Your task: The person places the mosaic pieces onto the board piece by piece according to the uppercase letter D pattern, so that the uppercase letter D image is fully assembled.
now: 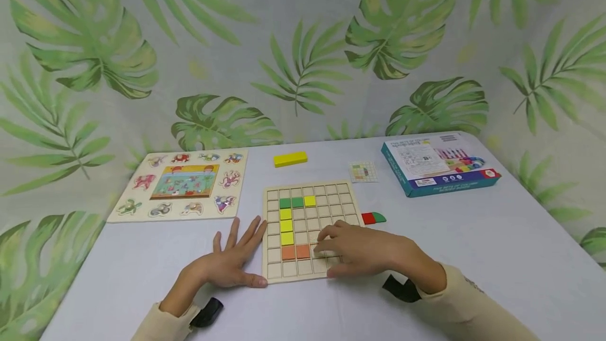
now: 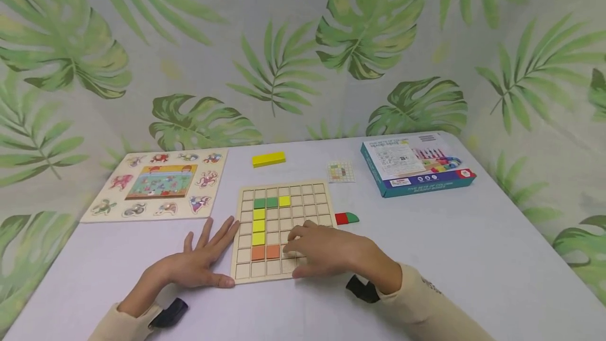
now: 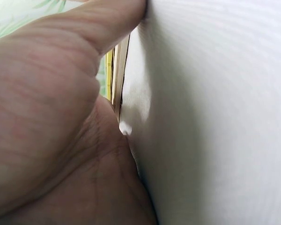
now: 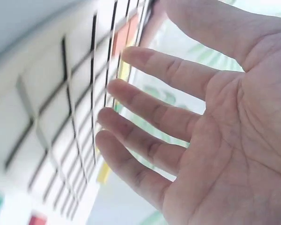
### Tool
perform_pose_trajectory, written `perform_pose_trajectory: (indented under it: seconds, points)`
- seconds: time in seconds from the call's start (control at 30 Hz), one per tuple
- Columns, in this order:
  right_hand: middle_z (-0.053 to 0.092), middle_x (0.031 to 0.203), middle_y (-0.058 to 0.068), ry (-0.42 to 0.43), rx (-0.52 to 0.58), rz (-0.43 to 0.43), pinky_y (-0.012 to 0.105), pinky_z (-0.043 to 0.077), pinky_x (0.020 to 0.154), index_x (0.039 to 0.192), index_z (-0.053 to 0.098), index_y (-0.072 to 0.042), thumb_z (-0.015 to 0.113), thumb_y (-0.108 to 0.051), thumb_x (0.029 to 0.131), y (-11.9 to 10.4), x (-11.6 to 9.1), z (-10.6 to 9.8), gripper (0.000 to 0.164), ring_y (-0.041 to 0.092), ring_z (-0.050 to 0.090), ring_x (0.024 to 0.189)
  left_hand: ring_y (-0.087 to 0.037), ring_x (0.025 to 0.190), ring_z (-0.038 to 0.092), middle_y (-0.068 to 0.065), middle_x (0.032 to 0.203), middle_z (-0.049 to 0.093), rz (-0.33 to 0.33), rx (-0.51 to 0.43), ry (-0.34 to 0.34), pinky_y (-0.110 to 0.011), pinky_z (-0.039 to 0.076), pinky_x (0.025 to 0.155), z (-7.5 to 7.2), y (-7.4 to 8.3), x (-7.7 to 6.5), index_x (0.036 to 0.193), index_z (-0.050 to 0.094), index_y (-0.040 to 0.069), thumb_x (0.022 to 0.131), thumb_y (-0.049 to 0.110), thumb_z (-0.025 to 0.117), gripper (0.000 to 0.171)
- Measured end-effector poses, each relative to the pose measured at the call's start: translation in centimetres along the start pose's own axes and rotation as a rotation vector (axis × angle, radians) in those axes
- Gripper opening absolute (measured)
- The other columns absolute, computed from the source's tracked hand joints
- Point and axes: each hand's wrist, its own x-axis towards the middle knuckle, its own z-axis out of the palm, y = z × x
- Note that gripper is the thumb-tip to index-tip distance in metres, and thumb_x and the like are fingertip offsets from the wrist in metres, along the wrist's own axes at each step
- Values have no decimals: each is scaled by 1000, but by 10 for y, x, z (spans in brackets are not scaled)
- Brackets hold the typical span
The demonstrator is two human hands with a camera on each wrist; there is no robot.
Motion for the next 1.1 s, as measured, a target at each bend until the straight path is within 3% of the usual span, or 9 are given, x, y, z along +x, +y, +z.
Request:
perform_pose_trajectory:
  seconds: [0.33,0.47,0.57,0.8,1.1]
  points:
    - [57,142,6,74,143,143,53,40,111,132,65,-17,76,-37,89,43,-44,-11,48,31,48,136,-48,146,-30,-9,169,-13,-1,9,8,-77,-20,104,0,1,-2,163,2,16,79,58,76,120]
    - [64,128,2,88,164,203,51,47,102,126,67,-17,81,-32,84,59,-55,-8,47,27,57,120,-48,146,-30,-9,169,-13,3,0,6,-77,-21,104,0,1,-2,163,2,14,78,58,77,120]
    - [64,112,-4,80,156,224,46,51,95,118,70,-19,84,-27,81,70,-57,-6,41,20,58,104,-48,146,-31,-9,169,-14,9,-5,6,-77,-20,104,0,1,-2,163,2,14,79,57,76,120]
    - [61,103,-5,50,169,288,42,52,92,100,72,-21,82,-11,80,79,-54,-5,25,18,56,99,-47,146,-32,-8,169,-14,6,-21,14,-76,-22,104,2,-1,1,163,1,16,78,58,77,121]
    - [56,92,-4,26,184,307,34,50,83,93,66,-21,80,-5,81,83,-49,-1,24,17,53,91,-46,146,-32,-8,169,-15,-3,-4,8,-77,-21,104,2,-4,2,163,0,17,78,60,76,122]
